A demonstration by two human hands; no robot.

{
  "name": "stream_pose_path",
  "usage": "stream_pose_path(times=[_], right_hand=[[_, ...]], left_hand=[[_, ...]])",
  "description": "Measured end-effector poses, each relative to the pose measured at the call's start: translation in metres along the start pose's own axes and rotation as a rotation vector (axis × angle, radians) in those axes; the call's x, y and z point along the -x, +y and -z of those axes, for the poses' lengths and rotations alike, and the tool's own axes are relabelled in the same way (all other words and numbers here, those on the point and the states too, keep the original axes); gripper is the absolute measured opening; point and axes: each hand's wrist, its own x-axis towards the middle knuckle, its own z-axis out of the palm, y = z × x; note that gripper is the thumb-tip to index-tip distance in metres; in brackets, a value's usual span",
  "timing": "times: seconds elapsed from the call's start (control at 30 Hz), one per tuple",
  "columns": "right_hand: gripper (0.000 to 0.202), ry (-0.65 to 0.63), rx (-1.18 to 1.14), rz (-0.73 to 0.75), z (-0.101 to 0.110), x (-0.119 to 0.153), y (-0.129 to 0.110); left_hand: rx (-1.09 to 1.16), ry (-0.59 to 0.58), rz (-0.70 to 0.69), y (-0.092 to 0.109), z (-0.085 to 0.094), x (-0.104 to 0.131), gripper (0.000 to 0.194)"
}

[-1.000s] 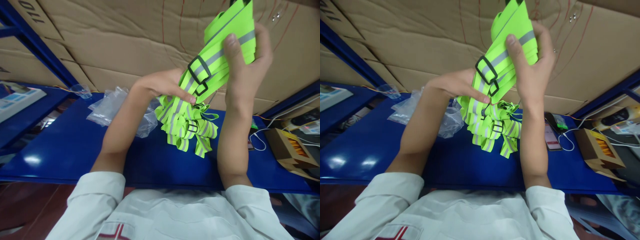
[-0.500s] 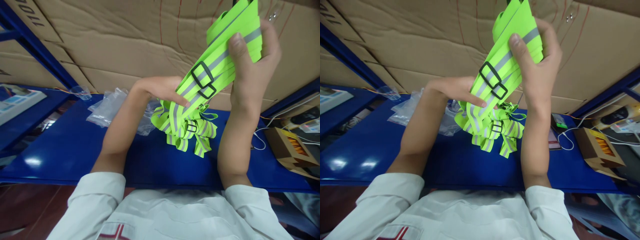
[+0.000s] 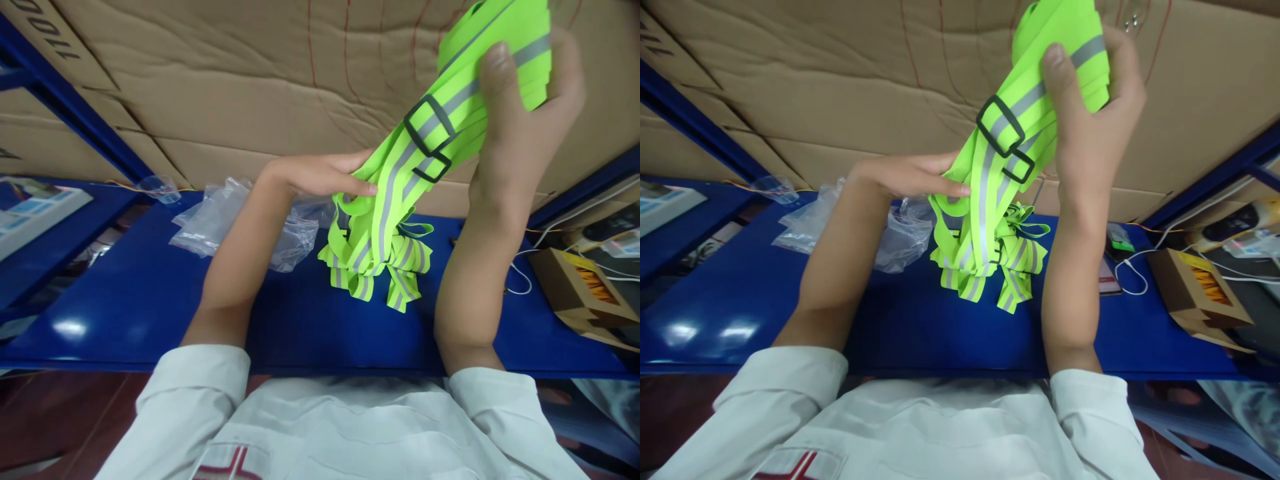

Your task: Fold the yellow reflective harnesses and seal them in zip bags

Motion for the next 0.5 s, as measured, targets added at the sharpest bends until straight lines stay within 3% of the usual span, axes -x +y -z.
stream_pose_path(times=[0.13,0.2,0.37,0.5], right_hand=[[0.018,-0.056,-0.022,-0.012,-0.004,0.003,-0.008],[0.019,-0.1,-0.02,-0.002,-0.004,0.004,-0.013],[0.018,-0.236,0.033,-0.066,-0.005,0.007,-0.027],[0.018,-0.242,0.01,-0.057,-0.007,0.008,-0.032]], left_hand=[[-0.108,-0.086,-0.028,0.004,0.003,0.002,0.076],[-0.111,-0.067,-0.062,0.008,0.002,0.003,0.081],[0.116,0.163,-0.123,0.022,-0.014,0.002,0.056],[0.119,0.18,-0.04,0.027,-0.028,-0.005,0.049]])
